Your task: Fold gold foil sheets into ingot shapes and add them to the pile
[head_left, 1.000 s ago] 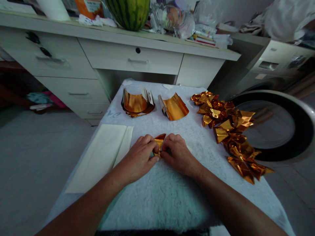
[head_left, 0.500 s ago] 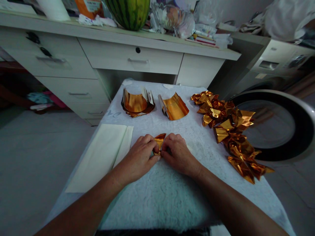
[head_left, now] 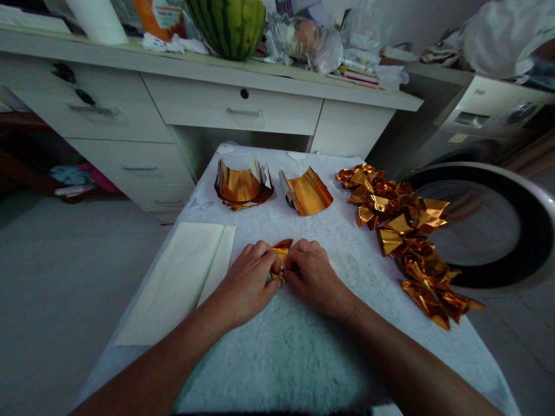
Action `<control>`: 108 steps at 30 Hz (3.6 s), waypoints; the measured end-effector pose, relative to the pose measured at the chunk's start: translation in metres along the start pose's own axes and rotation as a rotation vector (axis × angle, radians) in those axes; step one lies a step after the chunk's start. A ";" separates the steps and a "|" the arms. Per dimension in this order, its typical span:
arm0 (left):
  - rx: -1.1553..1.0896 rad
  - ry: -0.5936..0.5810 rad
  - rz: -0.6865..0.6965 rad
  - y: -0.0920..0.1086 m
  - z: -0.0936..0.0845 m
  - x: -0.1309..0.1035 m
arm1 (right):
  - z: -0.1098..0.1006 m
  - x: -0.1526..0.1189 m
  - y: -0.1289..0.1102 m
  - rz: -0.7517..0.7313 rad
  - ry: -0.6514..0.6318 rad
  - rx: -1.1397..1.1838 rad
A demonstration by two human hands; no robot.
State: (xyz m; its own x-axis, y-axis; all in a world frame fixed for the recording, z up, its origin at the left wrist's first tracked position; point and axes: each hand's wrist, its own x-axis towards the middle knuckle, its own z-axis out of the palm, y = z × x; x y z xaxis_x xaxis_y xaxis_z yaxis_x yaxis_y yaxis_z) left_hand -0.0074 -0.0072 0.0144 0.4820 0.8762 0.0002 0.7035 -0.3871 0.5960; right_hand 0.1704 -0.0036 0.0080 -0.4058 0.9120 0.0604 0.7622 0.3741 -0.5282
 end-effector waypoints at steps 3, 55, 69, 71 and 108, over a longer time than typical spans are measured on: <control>0.014 0.017 -0.005 -0.001 0.002 0.000 | 0.000 -0.001 0.000 0.000 -0.003 -0.005; 0.005 0.078 0.033 -0.004 -0.004 -0.002 | -0.012 0.011 0.032 -0.088 0.103 0.056; 0.148 0.076 0.084 -0.012 -0.004 0.004 | -0.018 0.005 0.031 -0.127 0.054 0.046; 0.158 0.083 0.062 -0.012 -0.005 0.005 | -0.019 0.004 0.030 -0.125 0.046 0.046; 0.172 0.181 0.008 -0.008 0.004 0.008 | -0.027 -0.005 0.016 -0.186 -0.032 0.007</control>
State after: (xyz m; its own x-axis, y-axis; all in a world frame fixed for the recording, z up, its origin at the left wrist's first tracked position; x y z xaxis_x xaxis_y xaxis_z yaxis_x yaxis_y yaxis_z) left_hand -0.0075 0.0015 0.0068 0.3970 0.9042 0.1578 0.7862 -0.4237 0.4499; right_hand 0.1987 0.0024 0.0220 -0.5557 0.8211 0.1305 0.6687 0.5347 -0.5167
